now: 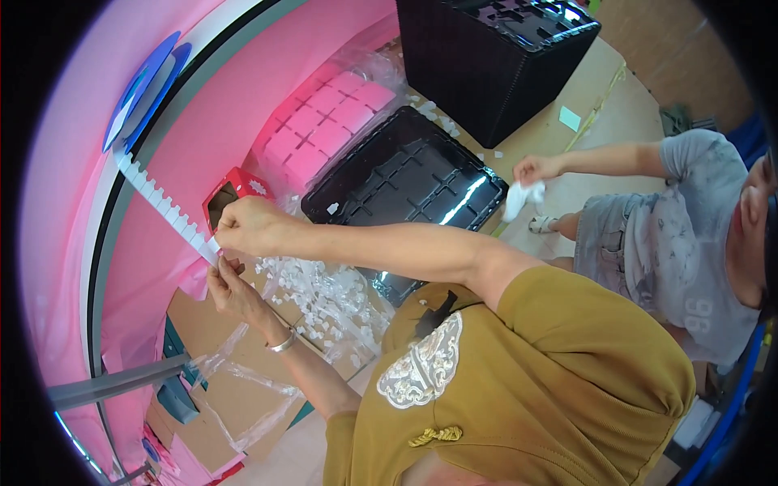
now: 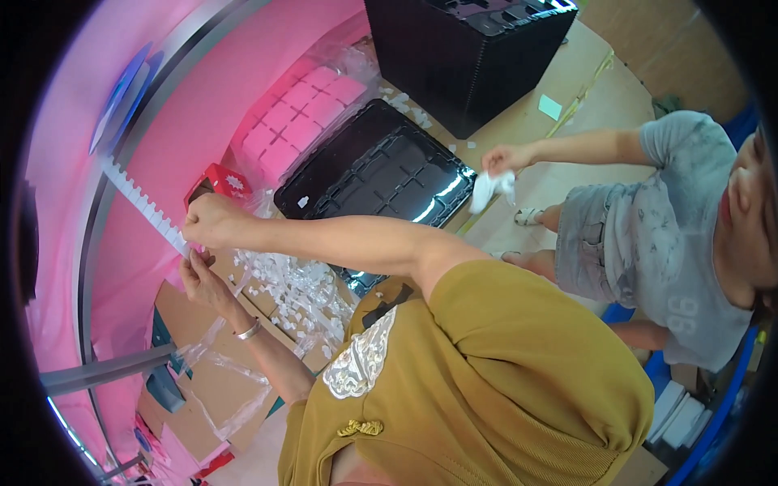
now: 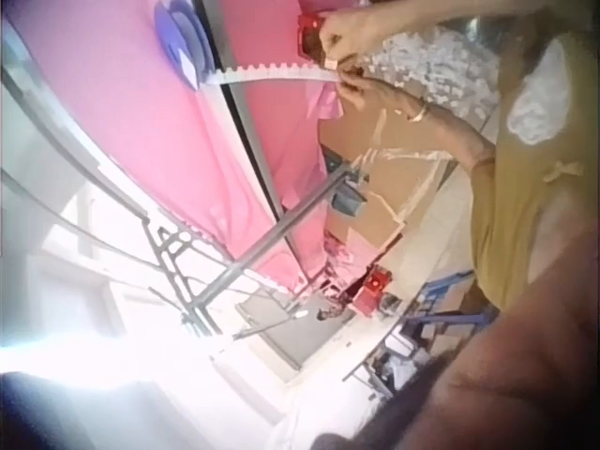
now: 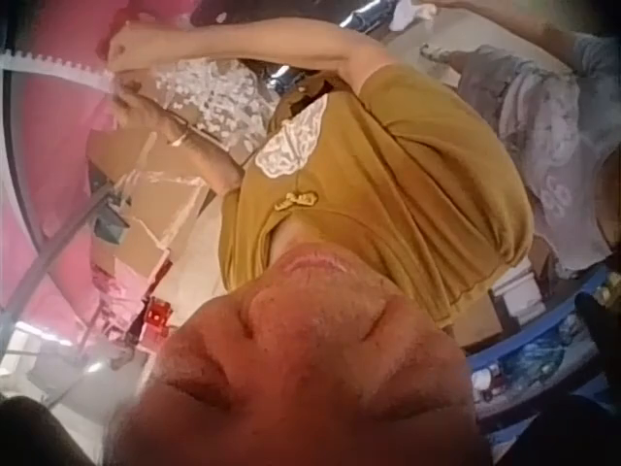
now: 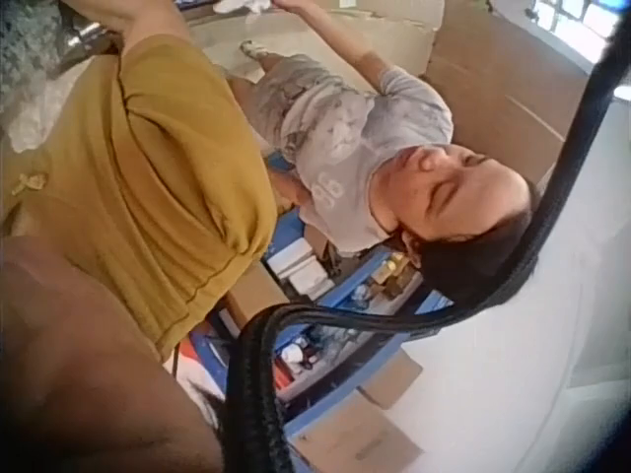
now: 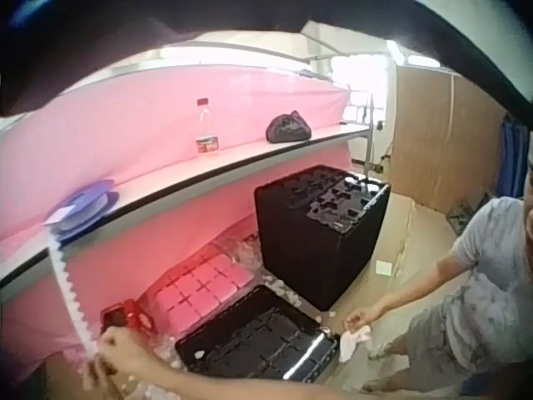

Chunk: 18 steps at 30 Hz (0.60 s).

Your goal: The person places small components into a tray by hand for assembly.

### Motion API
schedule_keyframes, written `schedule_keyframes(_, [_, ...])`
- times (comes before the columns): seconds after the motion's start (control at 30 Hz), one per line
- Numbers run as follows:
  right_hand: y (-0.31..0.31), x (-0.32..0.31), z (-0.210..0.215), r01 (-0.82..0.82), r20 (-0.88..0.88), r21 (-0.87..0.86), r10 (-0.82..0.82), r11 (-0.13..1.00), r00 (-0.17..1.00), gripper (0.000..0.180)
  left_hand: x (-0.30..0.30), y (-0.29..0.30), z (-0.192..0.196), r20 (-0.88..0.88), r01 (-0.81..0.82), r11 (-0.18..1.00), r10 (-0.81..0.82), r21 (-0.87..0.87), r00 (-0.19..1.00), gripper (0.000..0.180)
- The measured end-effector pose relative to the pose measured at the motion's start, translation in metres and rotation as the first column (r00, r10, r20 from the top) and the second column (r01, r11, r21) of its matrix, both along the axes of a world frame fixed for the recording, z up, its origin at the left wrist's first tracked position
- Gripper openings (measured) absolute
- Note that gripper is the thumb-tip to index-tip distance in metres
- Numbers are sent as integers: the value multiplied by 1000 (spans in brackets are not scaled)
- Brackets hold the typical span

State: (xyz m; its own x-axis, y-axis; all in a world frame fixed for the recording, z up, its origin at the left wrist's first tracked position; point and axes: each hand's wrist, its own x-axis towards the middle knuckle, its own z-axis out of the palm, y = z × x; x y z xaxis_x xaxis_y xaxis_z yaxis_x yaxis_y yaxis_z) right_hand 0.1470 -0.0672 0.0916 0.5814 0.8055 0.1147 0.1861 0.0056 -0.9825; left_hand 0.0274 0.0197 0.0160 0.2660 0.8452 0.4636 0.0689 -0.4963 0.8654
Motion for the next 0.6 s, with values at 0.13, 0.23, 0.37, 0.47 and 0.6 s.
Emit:
schedule_keyframes(0.13, [-56, 34, -10, -97, -181, 32, 101, 995, 978, 22, -13, 9, -9, 93, 29, 991, -17, -129, 996, 15])
schedule_keyframes(0.23, [-99, 120, -32, 106, -137, -159, -128, 982, 982, 19, -18, 12, -9, 128, 31, 991, -14, -133, 992, 15])
schedule_keyframes(0.37, [-148, 225, -109, 210, 203, -401, -137, 892, 970, 21, -21, 6, -3, 231, 80, 983, -40, -167, 972, 15])
schedule_keyframes(0.47, [-170, 268, -161, 289, 337, -441, -142, 849, 931, 18, -20, 1, 2, 247, 82, 983, -39, -165, 968, 16])
schedule_keyframes(0.6, [-185, 309, -178, 360, 349, -609, -169, 706, 922, 23, -21, 2, 5, 242, 79, 979, -33, -186, 970, 16])
